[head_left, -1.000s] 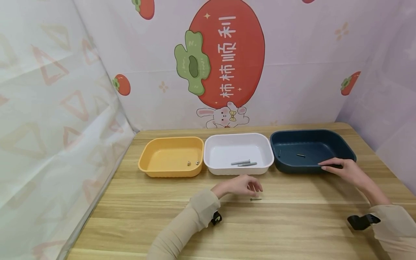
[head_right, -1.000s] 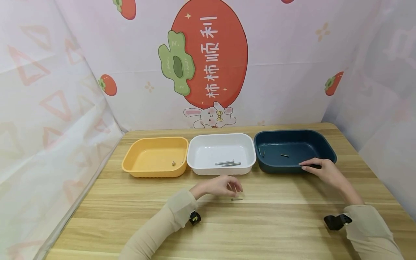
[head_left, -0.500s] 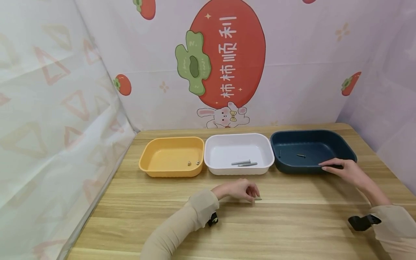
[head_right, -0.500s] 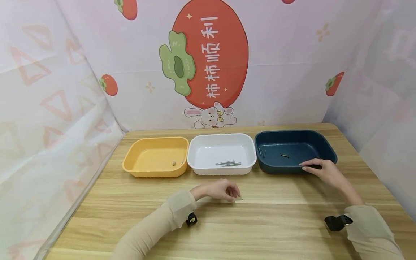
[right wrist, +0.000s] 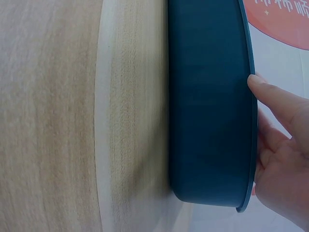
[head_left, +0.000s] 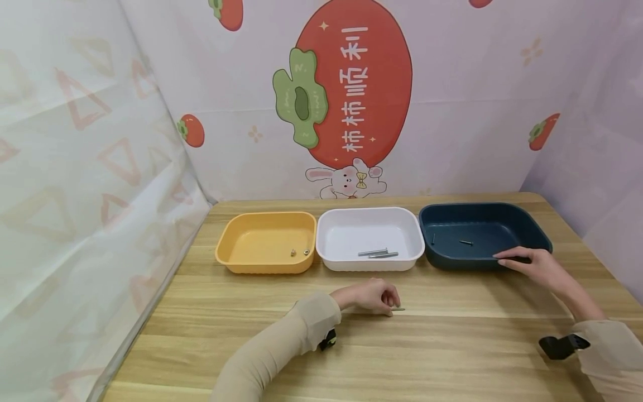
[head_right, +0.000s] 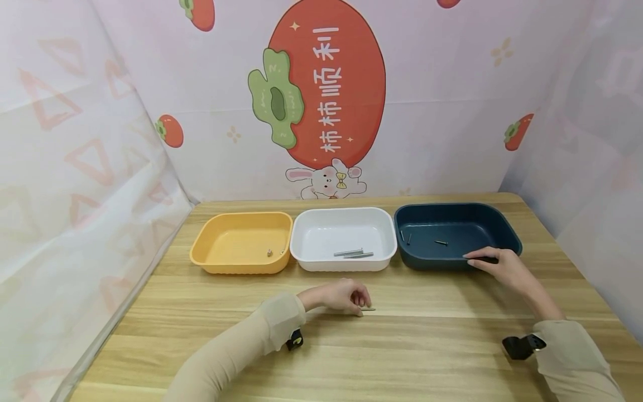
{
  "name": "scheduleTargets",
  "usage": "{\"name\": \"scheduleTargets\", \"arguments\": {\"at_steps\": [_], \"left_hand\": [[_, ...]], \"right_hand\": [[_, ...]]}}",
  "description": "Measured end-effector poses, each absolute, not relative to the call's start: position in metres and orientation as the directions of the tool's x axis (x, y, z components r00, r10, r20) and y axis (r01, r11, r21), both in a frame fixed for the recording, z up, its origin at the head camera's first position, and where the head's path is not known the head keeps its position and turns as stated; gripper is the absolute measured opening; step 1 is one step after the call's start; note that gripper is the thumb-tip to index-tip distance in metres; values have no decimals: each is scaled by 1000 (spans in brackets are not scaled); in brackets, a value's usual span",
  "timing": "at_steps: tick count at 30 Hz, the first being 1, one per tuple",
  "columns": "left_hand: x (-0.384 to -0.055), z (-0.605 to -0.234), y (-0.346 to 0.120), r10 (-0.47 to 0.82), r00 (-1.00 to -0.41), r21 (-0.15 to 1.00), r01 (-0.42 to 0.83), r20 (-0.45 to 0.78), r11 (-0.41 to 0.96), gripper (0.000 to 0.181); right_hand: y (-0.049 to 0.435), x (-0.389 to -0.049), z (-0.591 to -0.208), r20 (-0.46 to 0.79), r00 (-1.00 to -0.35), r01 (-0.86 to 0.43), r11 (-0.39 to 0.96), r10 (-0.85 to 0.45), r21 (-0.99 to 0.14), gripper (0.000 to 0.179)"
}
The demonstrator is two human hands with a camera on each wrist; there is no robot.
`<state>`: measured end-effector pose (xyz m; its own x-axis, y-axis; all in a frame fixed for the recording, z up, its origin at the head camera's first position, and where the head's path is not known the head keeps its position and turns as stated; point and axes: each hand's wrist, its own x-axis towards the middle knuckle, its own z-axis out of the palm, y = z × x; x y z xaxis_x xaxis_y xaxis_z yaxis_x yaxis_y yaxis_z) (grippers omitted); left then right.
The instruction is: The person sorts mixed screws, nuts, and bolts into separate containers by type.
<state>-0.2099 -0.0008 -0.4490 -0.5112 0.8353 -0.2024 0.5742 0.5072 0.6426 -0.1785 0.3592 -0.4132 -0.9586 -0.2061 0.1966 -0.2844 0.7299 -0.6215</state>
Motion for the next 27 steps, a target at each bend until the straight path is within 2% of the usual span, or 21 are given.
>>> {"name": "scheduleTargets", "arguments": {"at_steps": [10,27], "left_hand": [[-210,-449,0,833,-512,596,609,-209,524,12],[-212,-445,1,834,-511,664,553,-206,503,11]], "right_hand": [[359,-179,-414,202,-957,-289,731,-207,-618,21],[359,-177,-413,211,-953,-302,723,-216,-621,21]]}}
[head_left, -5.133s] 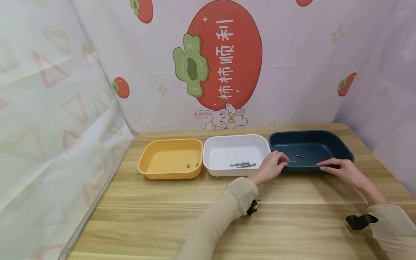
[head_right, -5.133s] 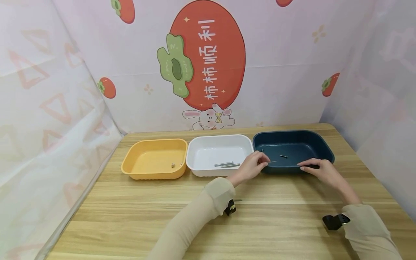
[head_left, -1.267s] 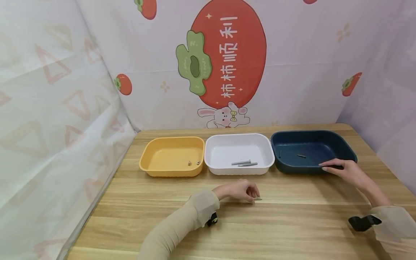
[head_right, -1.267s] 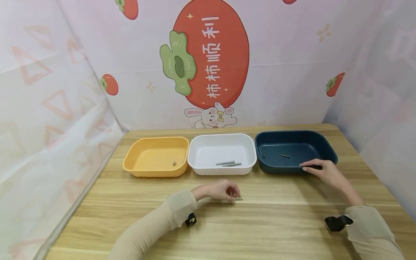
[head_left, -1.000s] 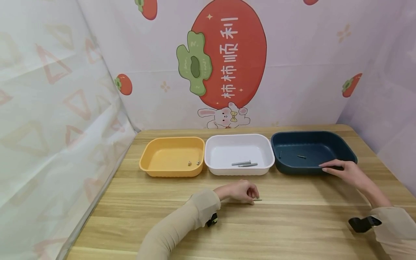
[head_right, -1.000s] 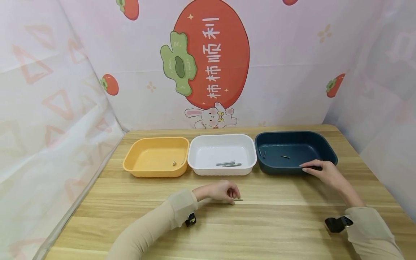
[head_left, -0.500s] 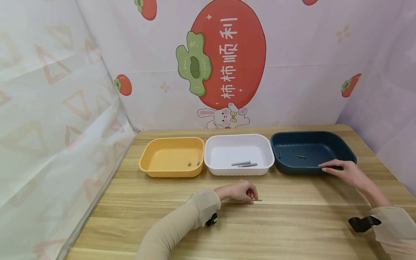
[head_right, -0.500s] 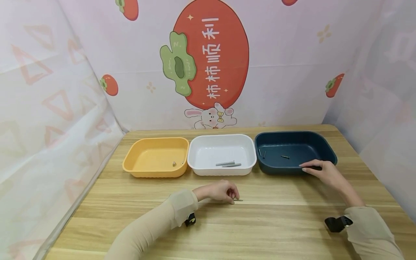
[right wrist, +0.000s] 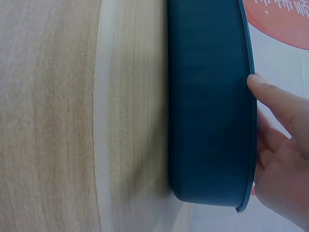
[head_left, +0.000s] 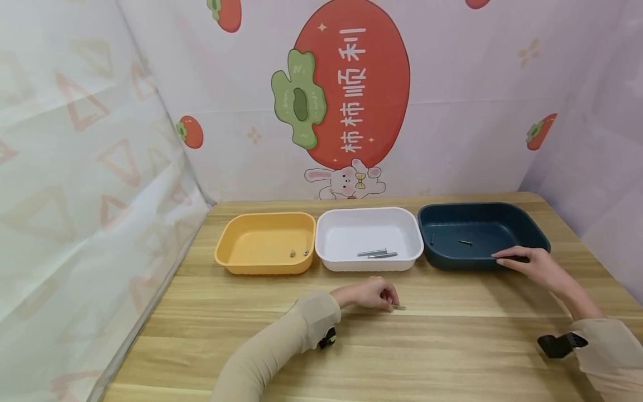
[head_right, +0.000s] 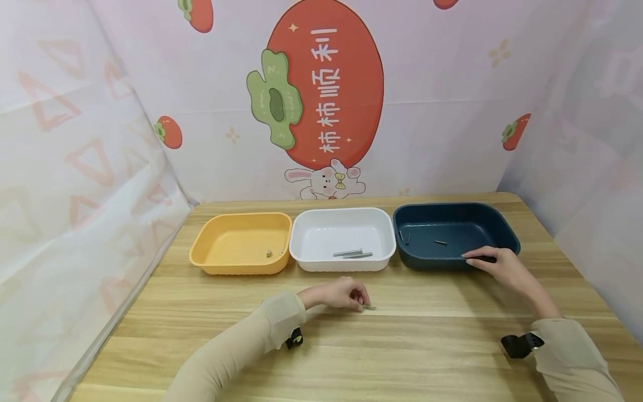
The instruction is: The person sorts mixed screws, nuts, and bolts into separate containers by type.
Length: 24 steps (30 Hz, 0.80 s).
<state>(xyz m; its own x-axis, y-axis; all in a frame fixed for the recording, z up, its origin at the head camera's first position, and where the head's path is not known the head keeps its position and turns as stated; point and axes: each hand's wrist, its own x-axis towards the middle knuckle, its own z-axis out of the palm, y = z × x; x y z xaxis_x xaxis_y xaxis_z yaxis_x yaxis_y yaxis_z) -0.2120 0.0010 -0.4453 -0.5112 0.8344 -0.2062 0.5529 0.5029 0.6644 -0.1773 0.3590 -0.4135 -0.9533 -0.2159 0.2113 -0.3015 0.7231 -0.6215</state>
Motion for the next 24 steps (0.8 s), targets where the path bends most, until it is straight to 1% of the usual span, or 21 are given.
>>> {"name": "scheduleTargets", "arguments": {"at_steps": [6,12,17,19,24], "left_hand": [[-213,-442,1,843,-514,678,565,-156,470,11],[-213,-441,3,832,-547,690,566,-94,450,11],[-213,-437,7,827,-561,699,584,-18,412,13],[-213,-434,10,822,-570,714,576,1,398,14],[-210,-427,16,791,-612,756,525,15,391,15]], "right_hand": [[359,-178,-413,210,-952,-305,722,-222,-621,22],[359,-178,-413,200,-955,-295,727,-217,-620,21],[359,-178,-413,209,-952,-307,723,-225,-618,20],[359,-178,-413,209,-953,-304,727,-222,-615,20],[360,-177,-412,201,-957,-290,739,-210,-608,21]]}}
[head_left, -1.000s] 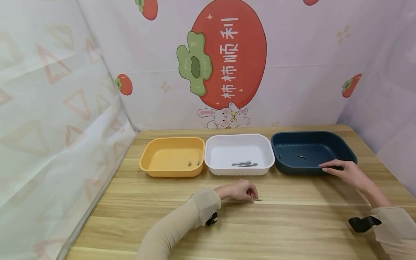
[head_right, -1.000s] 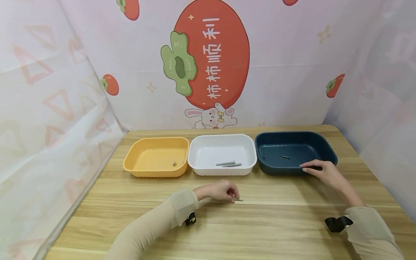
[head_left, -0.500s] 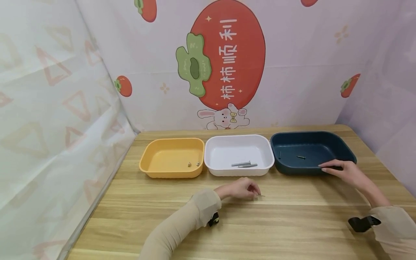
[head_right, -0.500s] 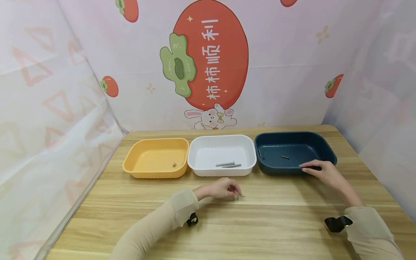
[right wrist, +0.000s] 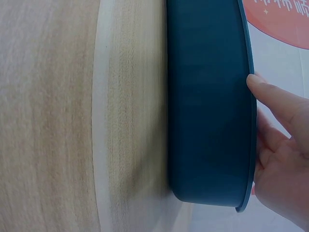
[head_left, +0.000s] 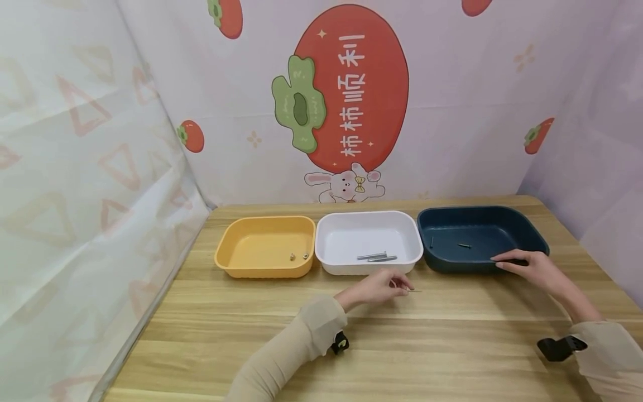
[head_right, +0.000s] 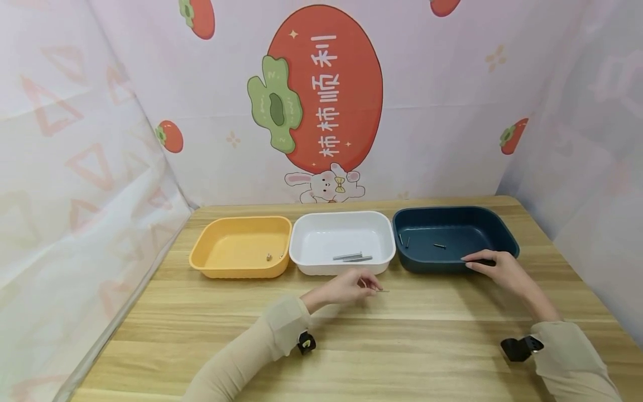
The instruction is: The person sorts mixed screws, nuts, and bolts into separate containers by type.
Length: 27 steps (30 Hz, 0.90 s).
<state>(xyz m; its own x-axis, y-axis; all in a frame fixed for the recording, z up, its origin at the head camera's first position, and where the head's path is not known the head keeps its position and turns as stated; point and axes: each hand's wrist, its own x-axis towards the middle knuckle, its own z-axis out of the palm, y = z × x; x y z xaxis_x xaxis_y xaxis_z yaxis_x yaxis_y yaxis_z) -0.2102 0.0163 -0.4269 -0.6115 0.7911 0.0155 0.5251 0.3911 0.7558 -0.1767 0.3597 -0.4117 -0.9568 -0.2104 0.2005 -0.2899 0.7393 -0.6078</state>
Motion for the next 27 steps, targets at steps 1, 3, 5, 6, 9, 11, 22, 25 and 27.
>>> {"name": "scheduleTargets", "arguments": {"at_steps": [1,3,5,6,9,11,22,25,27], "left_hand": [[-210,-426,18,784,-621,764,514,19,389,16],[-209,-423,21,769,-638,782,496,33,378,15],[-208,-421,24,757,-650,782,505,65,366,15],[-208,-420,25,751,-654,778,515,86,359,15],[-208,-416,31,730,-667,774,539,151,332,14],[-208,-414,35,713,-679,772,544,176,327,14],[-217,-407,64,609,-751,735,561,258,380,12],[-220,-407,72,584,-765,717,566,272,407,12],[-222,-407,77,574,-769,708,571,282,417,12]], "right_hand": [[360,-176,-412,201,-957,-290,739,-210,-609,21],[360,-176,-411,202,-956,-293,736,-213,-611,21],[360,-176,-411,203,-957,-289,733,-207,-616,21],[360,-176,-411,203,-957,-289,732,-206,-617,21],[359,-177,-411,199,-959,-282,729,-201,-623,21],[359,-177,-411,197,-959,-283,730,-203,-622,22],[359,-176,-413,216,-954,-297,734,-206,-611,20],[359,-176,-413,219,-953,-302,730,-210,-614,20],[359,-176,-413,216,-954,-299,727,-209,-618,21]]}}
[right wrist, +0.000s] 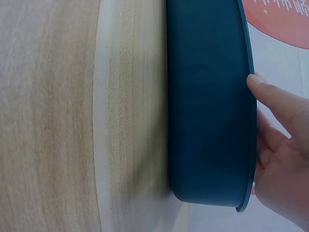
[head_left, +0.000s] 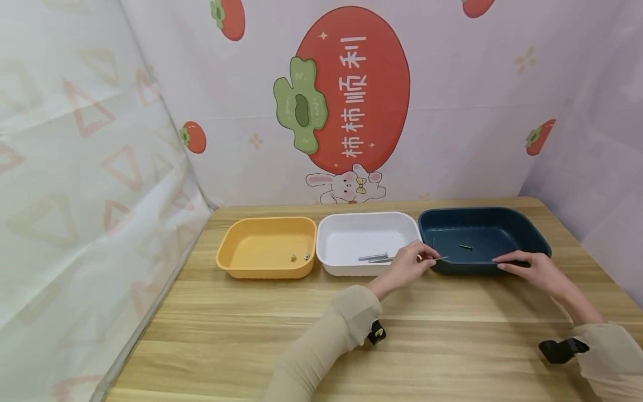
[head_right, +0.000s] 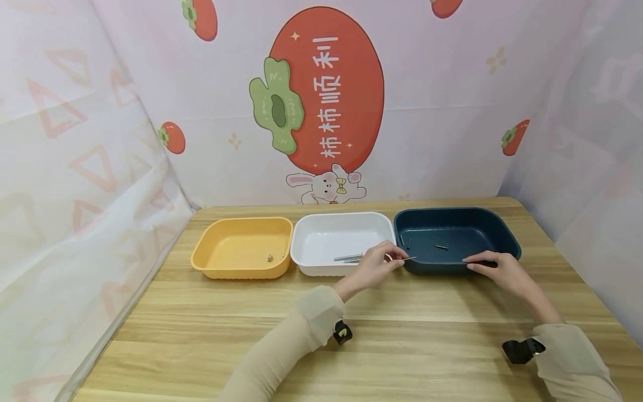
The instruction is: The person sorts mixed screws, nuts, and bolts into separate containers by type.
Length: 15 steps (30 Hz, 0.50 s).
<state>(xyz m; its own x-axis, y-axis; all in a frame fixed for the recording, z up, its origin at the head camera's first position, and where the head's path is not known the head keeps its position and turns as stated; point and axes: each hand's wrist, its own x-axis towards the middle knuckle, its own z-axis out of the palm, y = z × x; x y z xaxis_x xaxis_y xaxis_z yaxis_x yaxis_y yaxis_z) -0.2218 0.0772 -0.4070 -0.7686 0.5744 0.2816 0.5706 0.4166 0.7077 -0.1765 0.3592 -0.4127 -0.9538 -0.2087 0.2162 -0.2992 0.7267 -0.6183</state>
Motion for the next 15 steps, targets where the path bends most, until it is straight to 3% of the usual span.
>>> {"name": "scheduleTargets", "arguments": {"at_steps": [15], "left_hand": [[-232,-414,109,520,-800,617,578,300,534,13]], "right_hand": [[359,-179,-413,244,-944,-329,705,-223,-628,18]]}}
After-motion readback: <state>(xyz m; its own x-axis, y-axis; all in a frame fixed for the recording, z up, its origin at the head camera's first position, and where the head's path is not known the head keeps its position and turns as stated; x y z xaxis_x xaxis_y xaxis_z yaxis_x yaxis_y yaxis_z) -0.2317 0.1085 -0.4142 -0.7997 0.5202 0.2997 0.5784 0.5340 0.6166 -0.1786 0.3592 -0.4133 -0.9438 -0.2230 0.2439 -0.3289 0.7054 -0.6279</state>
